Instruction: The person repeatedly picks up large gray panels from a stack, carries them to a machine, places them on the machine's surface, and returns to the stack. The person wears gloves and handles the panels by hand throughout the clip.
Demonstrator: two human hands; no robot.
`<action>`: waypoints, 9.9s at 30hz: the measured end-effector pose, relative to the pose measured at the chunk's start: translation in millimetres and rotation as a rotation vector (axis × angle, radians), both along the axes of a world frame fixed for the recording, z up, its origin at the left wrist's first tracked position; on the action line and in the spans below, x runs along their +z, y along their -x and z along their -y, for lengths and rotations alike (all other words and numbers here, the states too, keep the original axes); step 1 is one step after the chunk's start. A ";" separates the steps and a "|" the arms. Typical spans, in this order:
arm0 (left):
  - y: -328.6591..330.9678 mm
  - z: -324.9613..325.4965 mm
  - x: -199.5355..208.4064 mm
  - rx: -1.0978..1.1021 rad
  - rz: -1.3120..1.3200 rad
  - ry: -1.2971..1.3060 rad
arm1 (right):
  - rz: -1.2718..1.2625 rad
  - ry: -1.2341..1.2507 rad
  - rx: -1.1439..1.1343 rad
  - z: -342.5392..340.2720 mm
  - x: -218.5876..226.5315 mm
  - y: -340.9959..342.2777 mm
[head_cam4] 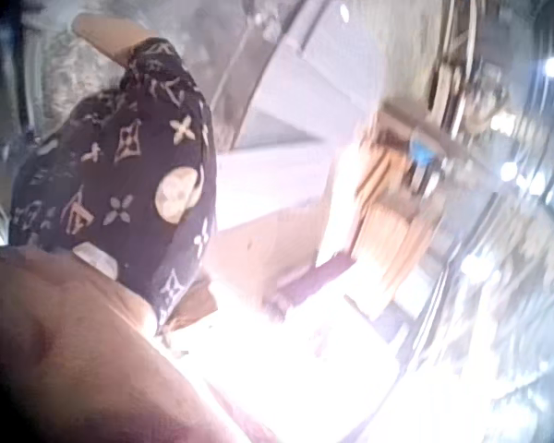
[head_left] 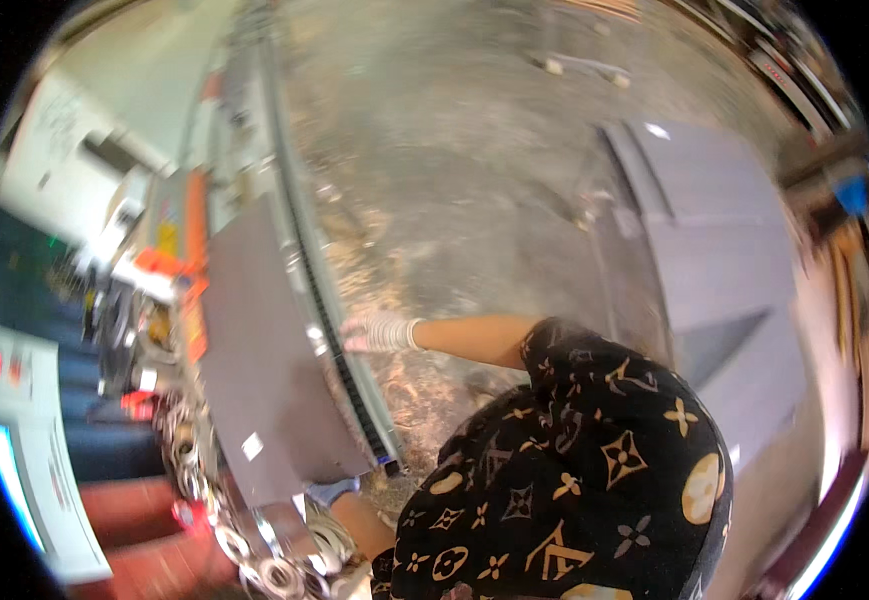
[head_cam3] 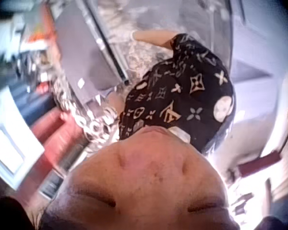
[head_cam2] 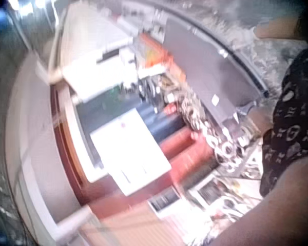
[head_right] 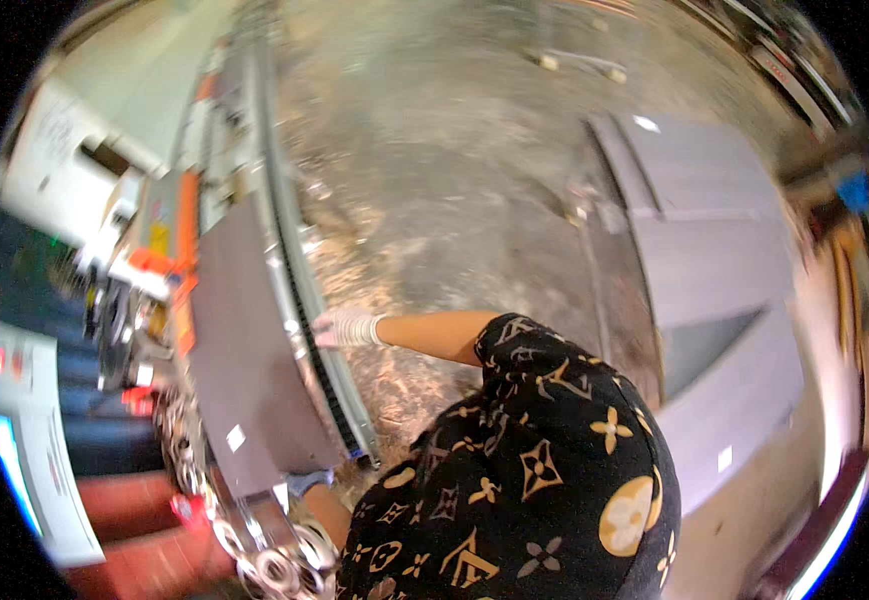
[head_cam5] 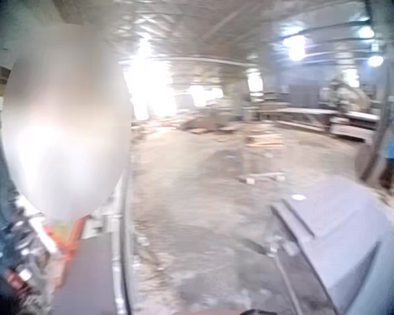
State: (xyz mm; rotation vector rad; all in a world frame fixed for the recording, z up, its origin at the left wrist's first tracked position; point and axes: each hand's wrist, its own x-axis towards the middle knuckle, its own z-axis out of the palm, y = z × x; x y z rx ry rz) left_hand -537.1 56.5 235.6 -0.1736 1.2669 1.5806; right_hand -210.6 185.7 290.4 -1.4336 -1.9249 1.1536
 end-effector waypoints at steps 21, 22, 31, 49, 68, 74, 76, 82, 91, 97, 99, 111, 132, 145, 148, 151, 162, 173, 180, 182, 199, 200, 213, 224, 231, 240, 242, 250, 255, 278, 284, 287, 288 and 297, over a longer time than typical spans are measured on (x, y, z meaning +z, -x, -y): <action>-213.9 -21.5 14.1 -0.248 -0.664 0.051 | -1.280 -0.137 -2.079 256.3 -229.9 -637.0; -206.1 -10.9 4.7 -0.280 -0.679 0.047 | -1.228 -0.142 -2.122 243.8 -213.6 -638.6; -196.2 -12.1 -122.5 -1.080 0.052 -0.553 | -1.358 -0.115 -2.043 264.0 -231.6 -648.4; -497.1 5.5 -138.3 -1.339 -0.877 -0.076 | -1.926 0.122 -1.355 398.6 -135.6 -424.1; -172.1 154.8 37.0 -0.017 -0.799 0.236 | -1.204 0.870 -0.187 141.3 -41.5 -203.8; -118.8 197.8 12.3 0.354 -0.542 0.263 | -1.148 1.283 -0.122 66.0 -14.0 -62.5; -99.1 192.3 0.2 0.339 -0.502 0.311 | -1.202 1.228 -0.078 38.8 -52.6 -31.1; -47.1 182.6 -40.2 0.377 -0.138 0.006 | -1.044 0.959 -0.170 53.6 9.4 43.6; -35.9 102.3 10.6 0.368 0.079 -0.011 | -0.294 0.079 0.228 70.1 -51.6 88.6; -34.3 83.5 2.6 0.364 0.084 -0.097 | 0.009 -0.053 0.227 66.7 -8.6 93.1; -31.0 82.0 -0.9 0.364 0.090 -0.100 | -0.047 -0.024 0.229 66.0 -6.5 92.7; -18.2 79.6 -21.8 0.298 0.079 -0.166 | -0.119 0.075 0.219 60.2 -7.5 92.1; -35.2 57.1 9.9 0.206 0.073 -0.132 | 0.049 0.010 0.218 40.7 4.6 89.3; -25.7 5.8 -15.1 0.032 0.022 -0.198 | 0.122 -0.102 0.111 7.9 15.5 85.6; -31.7 -27.1 -3.6 -0.080 0.133 -0.159 | -0.060 -0.048 0.117 -8.3 11.6 70.0; -45.3 -59.0 -7.3 -0.133 -0.008 0.035 | -0.364 0.210 0.044 -8.6 -28.9 41.2; -84.7 -63.0 -16.7 -0.073 -0.560 -0.140 | -0.658 0.368 -1.049 217.5 -233.7 -332.4; -271.0 0.0 17.7 -0.236 -0.687 -0.068 | -1.720 0.120 -1.765 161.5 -163.6 -556.9; -248.5 38.9 -29.3 -0.257 -0.484 0.028 | -2.569 -0.061 -1.449 102.6 -205.9 -626.7; -238.0 46.6 -33.2 -0.253 -0.382 0.059 | -2.592 -0.203 -1.617 88.2 -219.9 -632.2; -442.5 -6.3 -161.2 -1.416 0.061 -0.003 | -1.748 0.777 -0.897 291.1 -162.0 -317.2; -480.2 4.4 -155.2 -1.545 -0.122 0.092 | -1.286 0.576 -0.853 296.2 -156.2 -309.6; -540.5 -37.7 -120.6 -1.085 -0.455 -0.041 | -1.370 0.214 -1.840 406.3 -166.1 -453.5; -288.1 1.7 26.4 -0.617 -1.090 -0.073 | -1.732 0.349 -0.955 293.0 -140.8 -373.8; -128.9 129.4 55.9 -0.036 -0.973 0.255 | -1.509 0.810 -0.551 175.9 -97.5 -245.3; -34.1 249.4 4.2 0.477 -0.540 0.269 | -1.234 1.279 -0.177 50.2 -21.0 -49.3; -9.0 248.6 -5.9 0.483 -0.468 0.187 | -1.180 1.245 -0.169 36.3 -10.5 -10.2; 63.5 223.2 -26.9 0.421 -0.176 -0.042 | -1.066 0.858 -0.092 27.8 -16.9 84.5; 83.9 210.3 -27.5 0.276 -0.172 -0.211 | -1.128 0.793 0.017 16.2 -39.7 103.9; 20.9 171.6 -1.2 0.220 0.118 -0.123 | -0.529 0.369 0.092 5.1 2.9 143.0; 20.4 170.3 -0.9 0.200 0.072 -0.121 | -0.522 0.397 0.114 3.6 4.0 140.9; 20.4 171.5 4.9 0.153 0.004 -0.126 | -0.488 0.389 0.138 3.3 8.0 140.4; 20.6 173.5 4.8 0.150 -0.015 -0.123 | -0.460 0.362 0.149 2.5 3.4 142.5; 18.7 138.2 1.9 0.023 -0.120 -0.006 | -0.055 0.112 0.190 -28.4 18.3 132.3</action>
